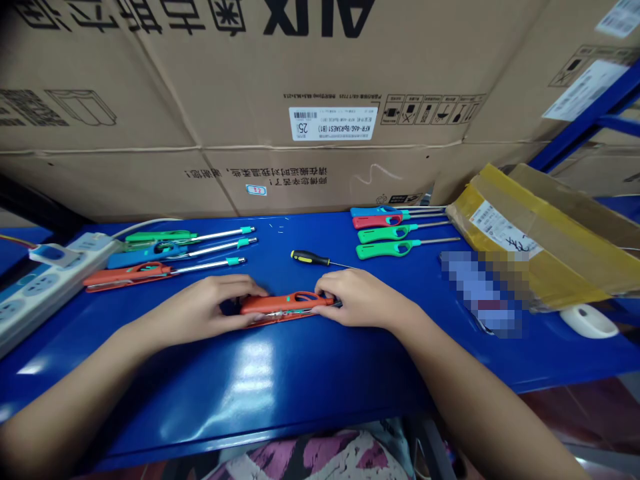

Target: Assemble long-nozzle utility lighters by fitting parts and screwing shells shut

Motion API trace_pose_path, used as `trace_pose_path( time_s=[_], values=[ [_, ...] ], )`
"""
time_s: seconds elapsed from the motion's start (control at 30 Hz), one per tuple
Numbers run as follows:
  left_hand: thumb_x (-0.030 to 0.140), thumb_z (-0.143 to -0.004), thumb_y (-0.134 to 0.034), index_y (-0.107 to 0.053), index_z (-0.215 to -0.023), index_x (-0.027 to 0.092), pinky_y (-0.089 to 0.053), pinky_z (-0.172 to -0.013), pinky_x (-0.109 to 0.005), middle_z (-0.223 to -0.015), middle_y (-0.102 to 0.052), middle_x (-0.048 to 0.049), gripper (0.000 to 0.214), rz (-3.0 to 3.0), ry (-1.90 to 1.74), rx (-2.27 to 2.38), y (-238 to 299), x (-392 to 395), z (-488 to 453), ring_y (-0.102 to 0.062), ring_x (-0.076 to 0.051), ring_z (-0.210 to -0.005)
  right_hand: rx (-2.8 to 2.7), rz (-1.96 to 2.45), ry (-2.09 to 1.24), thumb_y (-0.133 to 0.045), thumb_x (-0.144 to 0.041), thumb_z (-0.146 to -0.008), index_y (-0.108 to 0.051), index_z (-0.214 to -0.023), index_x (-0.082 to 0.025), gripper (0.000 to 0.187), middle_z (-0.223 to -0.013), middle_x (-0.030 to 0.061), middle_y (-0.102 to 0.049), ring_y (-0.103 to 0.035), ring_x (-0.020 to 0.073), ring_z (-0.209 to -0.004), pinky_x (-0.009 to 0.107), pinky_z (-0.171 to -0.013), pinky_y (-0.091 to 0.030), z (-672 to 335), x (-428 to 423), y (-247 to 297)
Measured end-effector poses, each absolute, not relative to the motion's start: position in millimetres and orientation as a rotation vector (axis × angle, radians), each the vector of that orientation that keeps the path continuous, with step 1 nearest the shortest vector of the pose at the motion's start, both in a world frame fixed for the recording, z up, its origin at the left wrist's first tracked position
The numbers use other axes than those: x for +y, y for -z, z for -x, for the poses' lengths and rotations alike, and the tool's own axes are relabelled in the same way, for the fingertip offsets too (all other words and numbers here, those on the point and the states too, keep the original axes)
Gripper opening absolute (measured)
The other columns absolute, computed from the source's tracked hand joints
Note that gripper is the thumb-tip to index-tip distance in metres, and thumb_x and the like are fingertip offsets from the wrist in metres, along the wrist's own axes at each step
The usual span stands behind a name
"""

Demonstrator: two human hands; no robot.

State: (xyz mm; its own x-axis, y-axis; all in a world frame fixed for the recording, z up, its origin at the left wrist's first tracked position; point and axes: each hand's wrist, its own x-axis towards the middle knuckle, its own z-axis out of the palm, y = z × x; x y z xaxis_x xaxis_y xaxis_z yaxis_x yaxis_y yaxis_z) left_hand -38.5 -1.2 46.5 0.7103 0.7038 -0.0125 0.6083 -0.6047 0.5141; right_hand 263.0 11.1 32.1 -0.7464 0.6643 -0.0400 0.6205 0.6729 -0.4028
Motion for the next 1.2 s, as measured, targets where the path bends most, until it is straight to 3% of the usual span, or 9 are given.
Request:
trace_pose_path(
  time_s=[0.2,0.33,0.47,0.57,0.7,0.8,0.93,1.1,1.2],
  values=[
    [0.034,-0.101,-0.050,-0.070,-0.111,0.018,-0.053,-0.077,-0.028,-0.098,-0.074,-0.0047,0.028,-2.419,-0.473,1.133,-35,7,41,-0.070,-0.018,-0.085,-2.493,1.161,-0.519,-0.050,-0.025,-0.101,-0.071,-0.107,-0.019,0.022,-0.107,0.0071,-0.074,-0.070,0.0211,-0.098,0.033,-0.084,-0.051,-261,14,-19],
    [0.034,-0.099,-0.050,-0.068,-0.116,0.019,-0.054,-0.076,-0.033,-0.103,-0.072,-0.0063,0.029,-2.500,-0.358,1.261,-27,11,45,-0.068,-0.021,-0.087,-2.404,1.255,-0.494,-0.052,-0.025,-0.100,-0.071,-0.109,-0.021,0.021,-0.110,0.0050,-0.075,-0.070,0.0212,-0.099,0.033,-0.082,-0.053,-255,14,-8],
    [0.036,-0.098,-0.052,-0.067,-0.113,0.019,-0.053,-0.086,-0.038,-0.112,-0.067,-0.0091,0.028,-2.626,-0.455,1.285,-33,9,46,-0.065,-0.024,-0.100,-2.348,1.339,-0.327,-0.055,-0.033,-0.099,-0.067,-0.117,-0.021,0.024,-0.112,0.0074,-0.069,-0.069,0.0215,-0.093,0.031,-0.070,-0.051,-251,13,-10],
    [0.041,-0.095,-0.058,-0.068,-0.104,0.020,-0.052,-0.086,-0.037,-0.104,-0.068,-0.0066,0.025,-2.638,-0.435,1.160,-42,4,45,-0.064,-0.022,-0.095,-2.346,1.255,-0.354,-0.055,-0.030,-0.098,-0.067,-0.115,-0.021,0.022,-0.109,0.0065,-0.067,-0.067,0.0191,-0.092,0.030,-0.074,-0.051,-254,12,-17],
    [0.051,-0.084,-0.072,-0.067,-0.105,0.020,-0.052,-0.081,-0.036,-0.100,-0.069,-0.0049,0.038,-2.640,-0.238,0.980,-47,-1,42,-0.066,-0.023,-0.091,-2.552,1.023,-0.436,-0.056,-0.031,-0.098,-0.069,-0.101,-0.021,0.016,-0.103,0.0048,-0.068,-0.065,0.0191,-0.097,0.032,-0.082,-0.050,-257,8,-23],
    [0.041,-0.084,-0.072,-0.068,-0.102,0.019,-0.051,-0.077,-0.034,-0.098,-0.069,-0.0043,0.029,-2.630,-0.160,0.968,-44,-2,39,-0.066,-0.022,-0.088,-2.661,0.927,-0.500,-0.063,-0.037,-0.095,-0.067,-0.104,-0.022,0.019,-0.106,0.0053,-0.067,-0.063,0.0208,-0.101,0.034,-0.086,-0.049,-255,5,-25],
    [0.032,-0.087,-0.066,-0.068,-0.099,0.018,-0.050,-0.072,-0.030,-0.095,-0.069,-0.0040,0.018,-2.544,-0.168,0.968,-38,-3,36,-0.066,-0.019,-0.083,-2.733,1.008,-0.593,-0.078,-0.045,-0.082,-0.062,-0.109,-0.021,0.040,-0.107,0.0054,-0.068,-0.063,0.0232,-0.098,0.035,-0.083,-0.048,-255,4,-28],
    [0.033,-0.095,-0.060,-0.067,-0.117,0.021,-0.050,-0.066,-0.025,-0.089,-0.070,-0.0016,0.026,-2.365,-0.289,0.982,-34,-4,35,-0.065,-0.015,-0.075,-2.732,1.173,-0.632,-0.065,-0.029,-0.093,-0.064,-0.103,-0.019,0.015,-0.100,0.0053,-0.070,-0.065,0.0219,-0.091,0.034,-0.080,-0.047,-263,9,-34],
    [0.032,-0.100,-0.053,-0.062,-0.126,0.022,-0.053,-0.070,-0.025,-0.095,-0.070,-0.0027,0.030,-2.361,-0.440,1.054,-30,-2,35,-0.066,-0.015,-0.079,-2.713,1.167,-0.565,-0.054,-0.031,-0.100,-0.068,-0.106,-0.019,0.020,-0.104,0.0077,-0.069,-0.065,0.0217,-0.093,0.034,-0.080,-0.049,-266,12,-35]
  ],
)
